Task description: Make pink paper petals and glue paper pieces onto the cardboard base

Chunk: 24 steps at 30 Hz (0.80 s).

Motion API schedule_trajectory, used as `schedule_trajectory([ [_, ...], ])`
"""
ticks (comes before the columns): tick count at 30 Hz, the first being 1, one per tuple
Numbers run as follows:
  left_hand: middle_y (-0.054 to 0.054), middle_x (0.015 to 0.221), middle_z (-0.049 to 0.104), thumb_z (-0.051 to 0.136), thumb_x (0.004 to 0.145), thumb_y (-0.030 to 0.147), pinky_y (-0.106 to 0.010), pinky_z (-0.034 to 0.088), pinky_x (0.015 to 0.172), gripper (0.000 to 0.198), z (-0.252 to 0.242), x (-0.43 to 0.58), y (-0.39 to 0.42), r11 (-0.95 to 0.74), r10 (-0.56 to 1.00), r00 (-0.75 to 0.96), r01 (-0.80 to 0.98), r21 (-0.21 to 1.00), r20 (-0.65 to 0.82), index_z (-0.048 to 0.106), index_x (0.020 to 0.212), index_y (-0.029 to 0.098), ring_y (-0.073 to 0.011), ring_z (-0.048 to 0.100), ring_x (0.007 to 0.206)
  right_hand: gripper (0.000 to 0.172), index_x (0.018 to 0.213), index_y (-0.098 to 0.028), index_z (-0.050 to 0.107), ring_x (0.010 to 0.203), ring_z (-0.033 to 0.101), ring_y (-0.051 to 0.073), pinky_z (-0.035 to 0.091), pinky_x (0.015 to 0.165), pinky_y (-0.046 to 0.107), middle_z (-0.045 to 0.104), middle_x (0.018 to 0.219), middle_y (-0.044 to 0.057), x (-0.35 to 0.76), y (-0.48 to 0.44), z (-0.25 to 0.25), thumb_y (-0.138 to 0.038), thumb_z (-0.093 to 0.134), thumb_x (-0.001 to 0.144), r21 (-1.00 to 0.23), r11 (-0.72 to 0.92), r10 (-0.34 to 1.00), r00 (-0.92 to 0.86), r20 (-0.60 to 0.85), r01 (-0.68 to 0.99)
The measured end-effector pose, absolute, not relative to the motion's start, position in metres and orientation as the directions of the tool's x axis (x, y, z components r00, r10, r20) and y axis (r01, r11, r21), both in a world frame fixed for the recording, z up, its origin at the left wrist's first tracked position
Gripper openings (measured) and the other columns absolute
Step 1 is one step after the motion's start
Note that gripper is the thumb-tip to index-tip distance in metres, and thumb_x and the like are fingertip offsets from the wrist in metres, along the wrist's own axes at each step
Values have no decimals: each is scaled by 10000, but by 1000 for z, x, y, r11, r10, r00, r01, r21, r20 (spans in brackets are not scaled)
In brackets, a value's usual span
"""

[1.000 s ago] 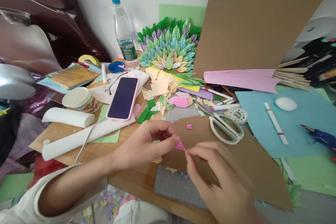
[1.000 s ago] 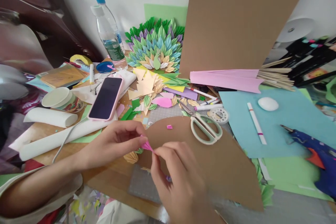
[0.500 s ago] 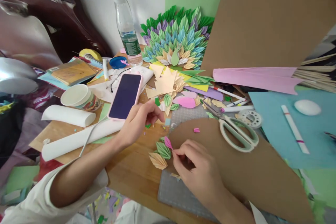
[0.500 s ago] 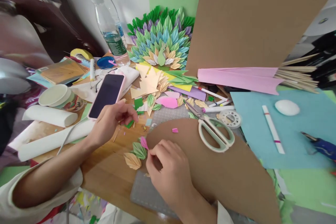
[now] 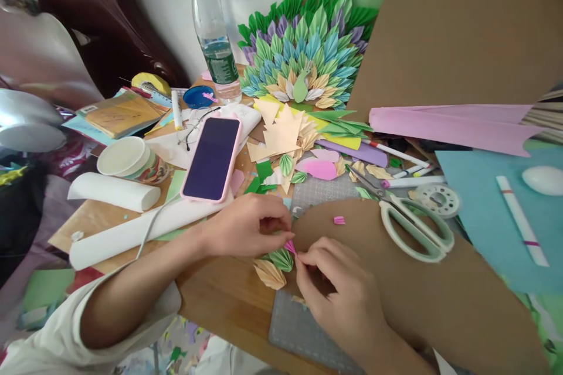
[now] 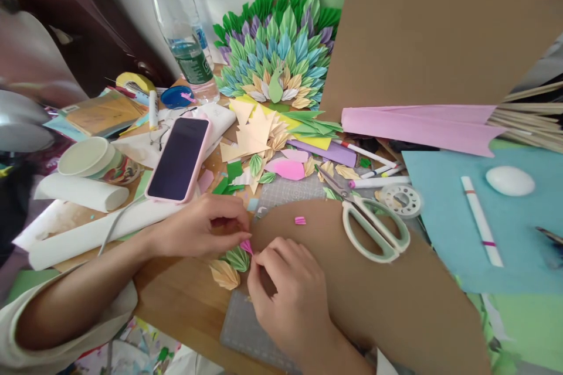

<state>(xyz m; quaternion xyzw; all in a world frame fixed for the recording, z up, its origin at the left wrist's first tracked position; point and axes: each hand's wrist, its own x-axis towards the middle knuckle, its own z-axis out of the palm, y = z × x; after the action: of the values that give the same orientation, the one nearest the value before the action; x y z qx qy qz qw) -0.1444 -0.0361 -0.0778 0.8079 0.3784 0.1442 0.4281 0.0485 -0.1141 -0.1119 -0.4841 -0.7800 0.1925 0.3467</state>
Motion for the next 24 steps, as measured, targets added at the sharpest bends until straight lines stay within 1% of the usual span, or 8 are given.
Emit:
schedule_trajectory([
  [4, 3, 682, 569, 581, 825, 162, -197, 339, 563, 110, -79, -145, -35, -356, 718, 685, 509, 784, -119, 680, 781, 141, -102, 448, 627, 176, 710, -184, 547, 625, 501, 129, 363, 612, 266, 532, 646, -10, 48, -114, -112, -70, 543, 844, -617, 457, 889, -300, 347, 640],
  [8, 8, 693, 565, 581, 829, 145, -196, 339, 569, 98, -81, -144, -34, -353, 721, 678, 538, 765, -143, 667, 782, 140, -98, 451, 629, 99, 793, -186, 562, 643, 508, 136, 358, 626, 273, 542, 675, -12, 47, -113, -114, -112, 554, 859, -601, 445, 894, -287, 344, 664],
  [11, 15, 692, 566, 593, 832, 146, -198, 345, 567, 78, -83, -144, -33, -357, 719, 681, 537, 764, -142, 654, 782, 141, -95, 463, 626, 122, 779, -194, 557, 627, 496, 131, 341, 619, 271, 527, 659, -21, 46, -113, -116, -125, 550, 880, -589, 447, 892, -287, 349, 673],
  [14, 3, 721, 588, 566, 860, 149, -209, 375, 596, 100, -81, -145, -31, -399, 720, 687, 522, 754, -96, 648, 803, 139, -106, 497, 652, 165, 746, -200, 536, 606, 482, 126, 329, 614, 268, 512, 635, -30, 46, -113, -117, -114, 540, 886, -582, 449, 890, -282, 358, 678],
  [17, -34, 832, 624, 533, 891, 152, -234, 424, 683, 121, -72, -147, -30, -480, 722, 692, 513, 712, -12, 651, 867, 137, -134, 562, 758, 172, 735, -202, 525, 595, 474, 127, 323, 612, 267, 512, 620, -36, 45, -114, -119, -114, 545, 881, -572, 448, 888, -268, 373, 687],
  [20, -67, 938, 636, 528, 901, 138, -270, 435, 743, 137, -61, -148, -34, -632, 644, 764, 507, 586, 32, 662, 930, 142, -169, 592, 859, 176, 724, -203, 523, 595, 477, 132, 316, 611, 272, 523, 617, -36, 44, -114, -120, -124, 553, 879, -559, 453, 883, -262, 390, 695],
  [22, -68, 942, 642, 523, 915, 133, -299, 422, 756, 145, -55, -146, -39, -758, 555, 831, 486, 436, 38, 667, 913, 153, -186, 586, 867, 182, 718, -202, 518, 595, 478, 134, 317, 613, 274, 524, 616, -37, 43, -114, -121, -132, 556, 881, -550, 461, 877, -261, 404, 697],
  [24, -58, 900, 642, 528, 927, 140, -319, 405, 750, 155, -52, -142, -43, -843, 481, 876, 453, 289, 30, 659, 848, 163, -193, 568, 836, 192, 709, -202, 510, 590, 475, 136, 316, 611, 275, 519, 611, -37, 43, -115, -121, -138, 557, 884, -541, 465, 871, -256, 419, 700],
])
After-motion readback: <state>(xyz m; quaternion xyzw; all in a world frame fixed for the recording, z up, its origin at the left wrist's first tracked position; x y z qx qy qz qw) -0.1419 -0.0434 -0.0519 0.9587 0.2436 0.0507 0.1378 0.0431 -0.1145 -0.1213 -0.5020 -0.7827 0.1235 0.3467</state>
